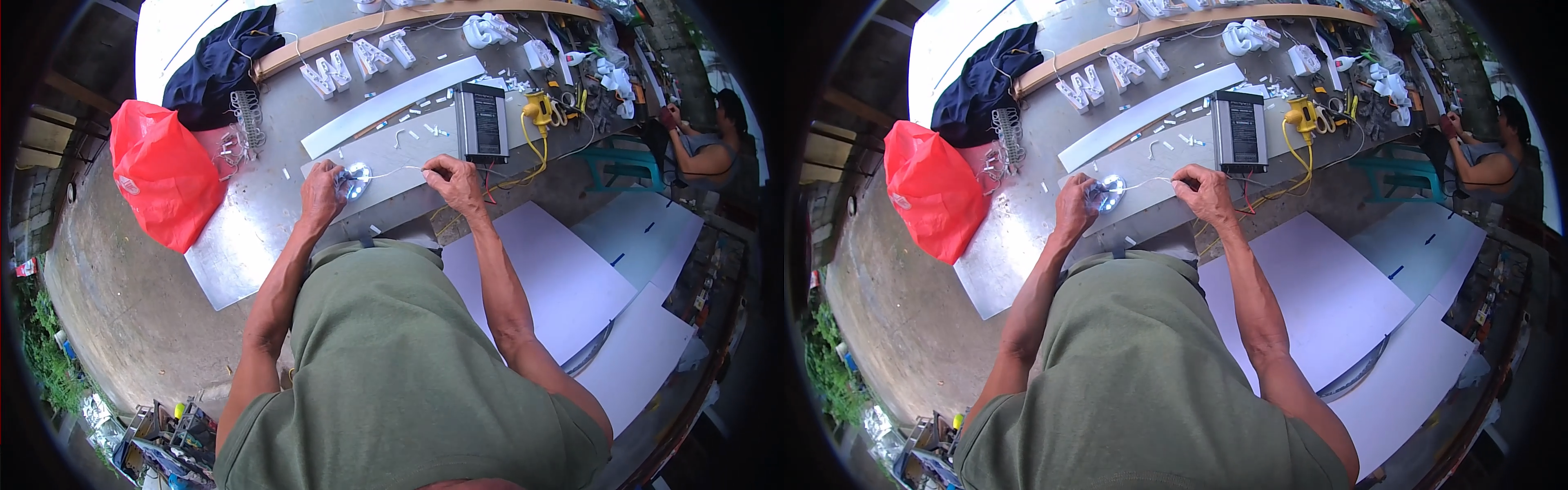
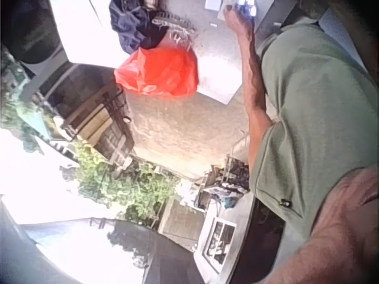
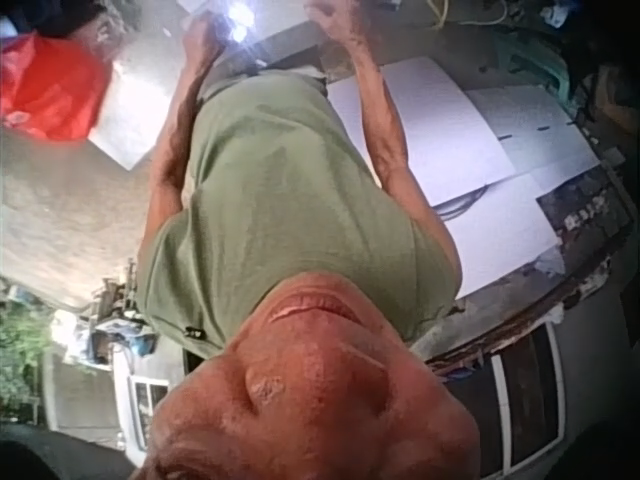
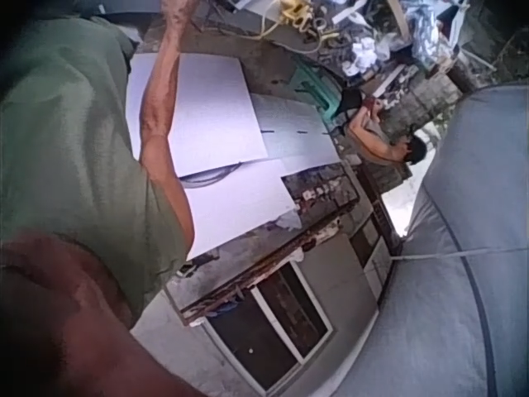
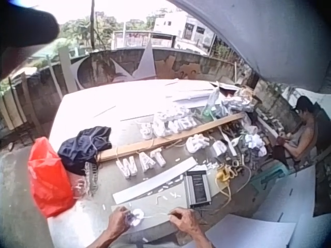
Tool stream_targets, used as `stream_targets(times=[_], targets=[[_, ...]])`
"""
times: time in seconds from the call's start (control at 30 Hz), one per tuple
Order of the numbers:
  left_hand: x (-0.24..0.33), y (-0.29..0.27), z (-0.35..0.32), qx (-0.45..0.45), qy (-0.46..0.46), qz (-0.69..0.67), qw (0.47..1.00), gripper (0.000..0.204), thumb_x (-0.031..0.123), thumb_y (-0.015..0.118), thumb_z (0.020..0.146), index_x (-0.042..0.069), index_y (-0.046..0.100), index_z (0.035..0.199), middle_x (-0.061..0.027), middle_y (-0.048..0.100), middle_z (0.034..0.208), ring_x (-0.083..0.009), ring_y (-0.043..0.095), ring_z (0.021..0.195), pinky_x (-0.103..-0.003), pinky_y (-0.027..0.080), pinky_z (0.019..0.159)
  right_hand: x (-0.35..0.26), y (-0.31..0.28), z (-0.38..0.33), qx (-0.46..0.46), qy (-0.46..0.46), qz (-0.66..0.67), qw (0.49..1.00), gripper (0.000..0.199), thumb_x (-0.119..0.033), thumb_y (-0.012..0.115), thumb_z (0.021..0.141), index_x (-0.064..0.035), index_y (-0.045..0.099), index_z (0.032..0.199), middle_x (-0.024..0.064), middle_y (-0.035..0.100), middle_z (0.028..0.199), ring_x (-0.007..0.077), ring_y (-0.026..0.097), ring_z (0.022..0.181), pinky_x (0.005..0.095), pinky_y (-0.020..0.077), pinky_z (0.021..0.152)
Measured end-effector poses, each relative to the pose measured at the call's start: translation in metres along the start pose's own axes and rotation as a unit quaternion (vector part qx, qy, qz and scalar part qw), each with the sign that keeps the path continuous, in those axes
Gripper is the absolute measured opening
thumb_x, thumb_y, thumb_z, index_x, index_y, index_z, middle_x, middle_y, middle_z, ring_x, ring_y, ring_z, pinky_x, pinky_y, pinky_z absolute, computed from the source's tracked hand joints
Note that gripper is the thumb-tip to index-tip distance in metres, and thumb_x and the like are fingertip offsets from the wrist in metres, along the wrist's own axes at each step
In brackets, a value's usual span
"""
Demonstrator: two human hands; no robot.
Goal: The person is assembling and wiring illuminated letters for a sign.
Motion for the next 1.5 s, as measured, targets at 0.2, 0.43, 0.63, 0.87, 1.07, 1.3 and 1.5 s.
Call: stream_targets(times=[0.2, 0.43, 0.63, 0.87, 1.07, 1.3, 1.5], targets=[[0.008, -0.019, -0.001, 0.055, 0.039, 0.01, 0.998, 0.015, 0.009, 0.072, 0.081, 0.005, 0.068, 0.094, -0.0116, 0.065, 0.096, -0.0321, 0.062, 0.094, -0.043, 0.052, 0.077, 0.007, 0.004, 0.006, -0.026, -0.001, 0.027, 0.999, 0.015, -0.013, 0.072, 0.085, -0.0018, 0.073, 0.096, 0.0049, 0.07, 0.077, 0.0096, 0.059, 0.065, 0.0277, 0.0485, 0.061], [0.002, -0.093, 0.016, 0.121, -0.016, 0.0, 0.992, 0.011, -0.001, 0.064, 0.088, 0.001, 0.059, 0.097, -0.0173, 0.066, 0.091, -0.0354, 0.066, 0.082, -0.042, 0.05, 0.071, 0.023, 0.028, 0.028, -0.101, -0.041, -0.044, 0.993, 0.028, -0.011, 0.071, 0.087, 0.0006, 0.067, 0.112, 0.0194, 0.068, 0.105, 0.0363, 0.067, 0.092, 0.0417, 0.0526, 0.085], [0.035, -0.128, 0.04, 0.07, 0.006, -0.048, 0.996, 0.009, -0.002, 0.067, 0.087, 0.0, 0.065, 0.096, -0.0148, 0.066, 0.086, -0.0289, 0.066, 0.076, -0.037, 0.051, 0.07, -0.004, 0.018, 0.046, -0.063, -0.165, -0.103, 0.979, 0.029, -0.009, 0.068, 0.089, -0.0007, 0.063, 0.116, 0.0183, 0.065, 0.106, 0.0368, 0.065, 0.094, 0.0422, 0.0518, 0.087], [0.103, -0.078, 0.094, -0.096, 0.035, -0.14, 0.985, 0.012, -0.005, 0.066, 0.083, 0.001, 0.071, 0.092, -0.0144, 0.069, 0.089, -0.0291, 0.07, 0.08, -0.036, 0.054, 0.072, -0.043, -0.043, 0.087, -0.118, -0.155, 0.058, 0.979, 0.028, -0.004, 0.061, 0.092, -0.0031, 0.064, 0.12, 0.0118, 0.067, 0.111, 0.0217, 0.068, 0.091, 0.0352, 0.0561, 0.078], [0.135, -0.044, 0.156, -0.125, 0.089, -0.177, 0.972, 0.023, -0.013, 0.064, 0.076, 0.001, 0.071, 0.093, -0.011, 0.069, 0.085, -0.0214, 0.069, 0.078, -0.034, 0.055, 0.07, -0.042, -0.066, 0.121, -0.154, -0.141, 0.132, 0.969, 0.035, 0.001, 0.06, 0.089, -0.0024, 0.064, 0.123, 0.0108, 0.069, 0.115, 0.0194, 0.069, 0.096, 0.0318, 0.0563, 0.089], [0.151, -0.022, 0.201, -0.15, 0.076, -0.165, 0.972, 0.026, -0.013, 0.064, 0.075, 0.002, 0.072, 0.094, -0.0086, 0.07, 0.083, -0.0175, 0.068, 0.076, -0.032, 0.054, 0.068, -0.016, -0.068, 0.144, -0.215, -0.107, 0.1, 0.966, 0.03, -0.006, 0.071, 0.085, -0.0025, 0.069, 0.115, 0.0113, 0.07, 0.11, 0.0237, 0.07, 0.097, 0.0337, 0.0556, 0.086], [0.149, -0.01, 0.217, -0.132, 0.034, -0.195, 0.971, 0.017, -0.003, 0.071, 0.083, 0.002, 0.073, 0.098, -0.0085, 0.07, 0.084, -0.0165, 0.068, 0.08, -0.031, 0.054, 0.071, 0.022, -0.13, 0.208, 0.149, -0.146, -0.129, 0.969, 0.027, -0.004, 0.068, 0.086, -0.0049, 0.065, 0.113, 0.0114, 0.064, 0.111, 0.0337, 0.067, 0.097, 0.0408, 0.0551, 0.081]])
Point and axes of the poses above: each hand's wrist, its own z-axis towards the middle knuckle, its own y-axis out of the palm, x = y × z, the point moved 6 cm from there along z, towards the middle knuckle
